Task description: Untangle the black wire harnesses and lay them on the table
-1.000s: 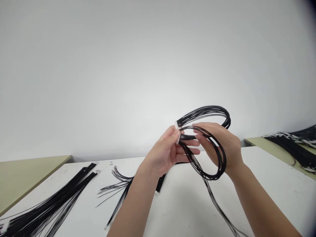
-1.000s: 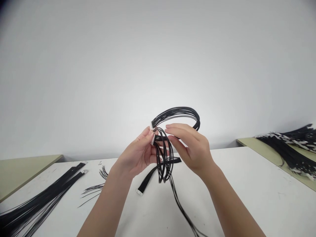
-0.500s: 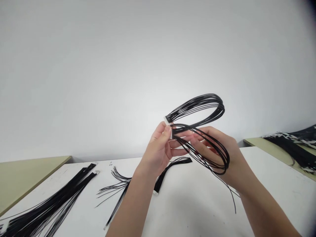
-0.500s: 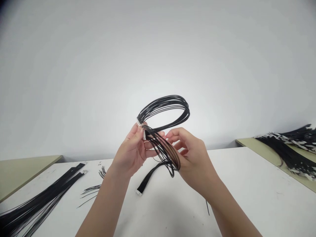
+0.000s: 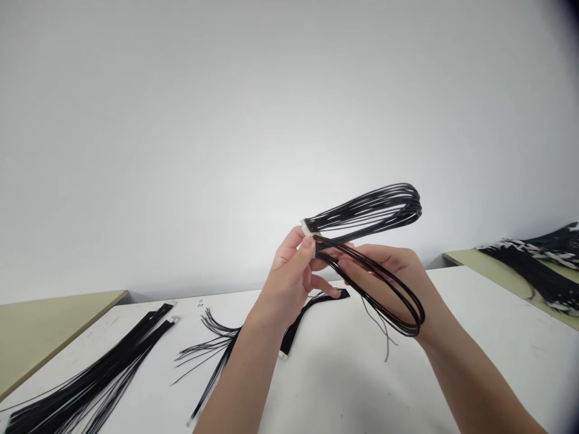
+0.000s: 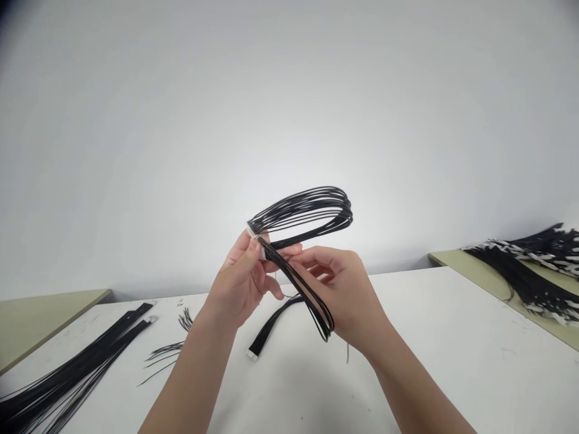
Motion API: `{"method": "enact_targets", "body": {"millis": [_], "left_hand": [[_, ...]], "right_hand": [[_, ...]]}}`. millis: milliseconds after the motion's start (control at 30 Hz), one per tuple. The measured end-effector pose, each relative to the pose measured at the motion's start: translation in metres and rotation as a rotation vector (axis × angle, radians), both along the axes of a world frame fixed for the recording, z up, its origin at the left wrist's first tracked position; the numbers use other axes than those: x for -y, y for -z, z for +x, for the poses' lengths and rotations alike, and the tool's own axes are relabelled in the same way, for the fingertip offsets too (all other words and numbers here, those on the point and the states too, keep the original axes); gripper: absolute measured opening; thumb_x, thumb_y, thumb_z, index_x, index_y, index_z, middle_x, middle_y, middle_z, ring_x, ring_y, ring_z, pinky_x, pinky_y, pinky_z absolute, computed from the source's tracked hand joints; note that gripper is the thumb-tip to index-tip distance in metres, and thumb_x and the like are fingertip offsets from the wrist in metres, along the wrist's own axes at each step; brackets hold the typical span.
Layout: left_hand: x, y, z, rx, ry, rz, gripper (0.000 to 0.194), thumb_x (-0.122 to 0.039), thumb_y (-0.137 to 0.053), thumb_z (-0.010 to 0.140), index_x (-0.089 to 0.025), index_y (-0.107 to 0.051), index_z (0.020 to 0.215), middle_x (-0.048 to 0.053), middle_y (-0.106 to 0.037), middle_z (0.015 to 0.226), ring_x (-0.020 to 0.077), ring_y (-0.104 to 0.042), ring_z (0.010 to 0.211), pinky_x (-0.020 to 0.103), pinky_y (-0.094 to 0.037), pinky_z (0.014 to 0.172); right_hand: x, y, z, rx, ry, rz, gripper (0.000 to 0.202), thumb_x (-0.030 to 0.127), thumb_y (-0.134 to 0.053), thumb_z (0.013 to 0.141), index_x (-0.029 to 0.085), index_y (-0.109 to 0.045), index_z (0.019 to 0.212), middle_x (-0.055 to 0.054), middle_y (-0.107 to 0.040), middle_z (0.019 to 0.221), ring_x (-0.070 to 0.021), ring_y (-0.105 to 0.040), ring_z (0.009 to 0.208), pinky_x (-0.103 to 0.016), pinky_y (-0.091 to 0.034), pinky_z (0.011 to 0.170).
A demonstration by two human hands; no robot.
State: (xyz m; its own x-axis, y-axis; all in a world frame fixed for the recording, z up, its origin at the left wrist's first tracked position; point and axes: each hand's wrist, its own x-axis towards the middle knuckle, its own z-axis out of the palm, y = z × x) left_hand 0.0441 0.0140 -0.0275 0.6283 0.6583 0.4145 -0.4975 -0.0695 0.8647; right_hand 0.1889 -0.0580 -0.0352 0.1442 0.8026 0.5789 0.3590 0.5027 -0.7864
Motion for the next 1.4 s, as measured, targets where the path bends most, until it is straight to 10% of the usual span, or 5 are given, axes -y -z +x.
{"method": "enact_targets", "body": {"millis": [400, 733, 1033, 1200, 1400], "left_hand": [[-0.001, 0.001, 0.002, -0.005, -0.043, -0.056, 0.017, -0.039, -0.053, 0.092, -0.024, -0.048, 0.093, 0.003, -0.071, 0.096, 0.0146, -0.068, 0.082, 0.015, -0.050, 0.042], [-0.002, -0.003, -0.002, -0.018, -0.008, -0.127, 0.018, -0.037, -0.057, 0.090, -0.021, -0.049, 0.093, 0.006, -0.071, 0.096, 0.0172, -0.070, 0.082, 0.015, -0.048, 0.046], [-0.004, -0.005, -0.002, -0.121, -0.018, -0.176, 0.022, -0.038, -0.058, 0.089, -0.019, -0.049, 0.094, 0.009, -0.071, 0.090, 0.0176, -0.070, 0.080, 0.019, -0.051, 0.056], [-0.002, -0.006, -0.002, -0.181, -0.007, -0.180, 0.024, -0.039, -0.057, 0.090, -0.019, -0.047, 0.085, 0.007, -0.070, 0.086, 0.0170, -0.068, 0.079, 0.021, -0.052, 0.058], [-0.006, -0.004, -0.006, -0.232, 0.017, -0.116, 0.026, -0.044, -0.055, 0.090, -0.018, -0.051, 0.085, 0.005, -0.065, 0.081, 0.0157, -0.065, 0.079, 0.020, -0.052, 0.058]], "right_hand": [[-0.001, 0.010, -0.011, 0.711, 0.755, 0.659, 0.009, 0.012, -0.064, 0.080, 0.020, -0.067, 0.077, 0.002, -0.062, 0.061, -0.0130, -0.056, 0.061, -0.026, -0.040, 0.056], [0.017, -0.010, 0.039, -0.281, -0.288, 0.056, 0.013, 0.032, -0.055, 0.091, 0.025, -0.066, 0.091, 0.003, -0.056, 0.061, -0.0090, -0.052, 0.046, -0.021, -0.044, 0.039], [0.005, -0.012, 0.028, -0.558, 0.035, 0.341, 0.007, 0.027, -0.063, 0.087, 0.023, -0.068, 0.083, 0.001, -0.061, 0.072, -0.0100, -0.062, 0.058, -0.021, -0.055, 0.050], [-0.001, -0.013, 0.032, -0.723, 0.071, 0.526, 0.014, 0.030, -0.056, 0.092, 0.027, -0.069, 0.087, 0.002, -0.059, 0.082, -0.0087, -0.064, 0.081, -0.026, -0.056, 0.085], [0.010, -0.015, 0.037, -0.537, 0.021, 0.554, 0.018, 0.022, -0.065, 0.084, 0.033, -0.073, 0.096, 0.004, -0.049, 0.058, -0.0077, -0.043, 0.045, -0.023, -0.038, 0.037]]}}
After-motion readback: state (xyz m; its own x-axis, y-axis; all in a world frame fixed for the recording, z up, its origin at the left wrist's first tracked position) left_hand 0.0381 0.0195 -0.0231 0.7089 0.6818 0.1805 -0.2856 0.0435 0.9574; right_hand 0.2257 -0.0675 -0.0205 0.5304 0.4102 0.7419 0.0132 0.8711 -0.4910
